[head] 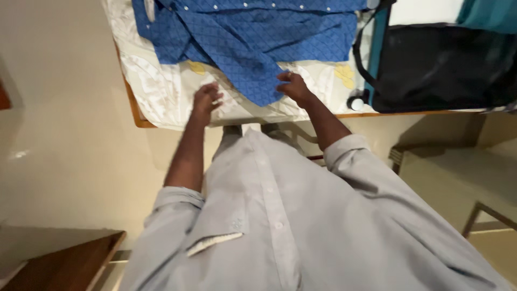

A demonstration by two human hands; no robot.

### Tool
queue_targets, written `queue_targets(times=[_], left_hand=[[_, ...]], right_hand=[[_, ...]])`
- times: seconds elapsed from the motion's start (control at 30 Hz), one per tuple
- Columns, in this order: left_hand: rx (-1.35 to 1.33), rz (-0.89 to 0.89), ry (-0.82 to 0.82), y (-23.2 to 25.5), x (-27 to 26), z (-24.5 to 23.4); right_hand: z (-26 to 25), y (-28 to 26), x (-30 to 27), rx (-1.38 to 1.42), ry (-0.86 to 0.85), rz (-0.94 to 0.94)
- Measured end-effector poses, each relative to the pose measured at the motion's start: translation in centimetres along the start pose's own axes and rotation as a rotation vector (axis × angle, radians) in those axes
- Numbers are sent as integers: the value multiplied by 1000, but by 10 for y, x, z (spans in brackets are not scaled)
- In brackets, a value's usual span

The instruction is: The person picks up a blue patterned shirt from a pile of clothes on a bed, then buttons it up one by one while holding it. After buttoning, the person lays the shirt flat on the bed and smooths it out.

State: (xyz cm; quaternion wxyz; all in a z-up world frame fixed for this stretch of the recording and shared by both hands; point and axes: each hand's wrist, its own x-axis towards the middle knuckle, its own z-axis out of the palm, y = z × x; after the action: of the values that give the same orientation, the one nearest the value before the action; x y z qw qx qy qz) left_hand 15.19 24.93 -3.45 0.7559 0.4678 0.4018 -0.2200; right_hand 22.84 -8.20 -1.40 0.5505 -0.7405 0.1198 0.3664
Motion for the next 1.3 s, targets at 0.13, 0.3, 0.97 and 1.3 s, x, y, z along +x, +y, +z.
queue_targets(times=[0.13,0.3,0.97,1.3], left_hand=[[71,-75,42,-16,14,7],[73,-56,-19,-25,46,11],[-153,-287,-183,10,42,-58],[-524,111,-230,132,-27,-91]], right_hand=[[6,23,15,-53,75,20],[11,46,34,-53,230,51],[197,-104,-29,-422,-20,-369],[164,-161,-54,-246,-131,-881]])
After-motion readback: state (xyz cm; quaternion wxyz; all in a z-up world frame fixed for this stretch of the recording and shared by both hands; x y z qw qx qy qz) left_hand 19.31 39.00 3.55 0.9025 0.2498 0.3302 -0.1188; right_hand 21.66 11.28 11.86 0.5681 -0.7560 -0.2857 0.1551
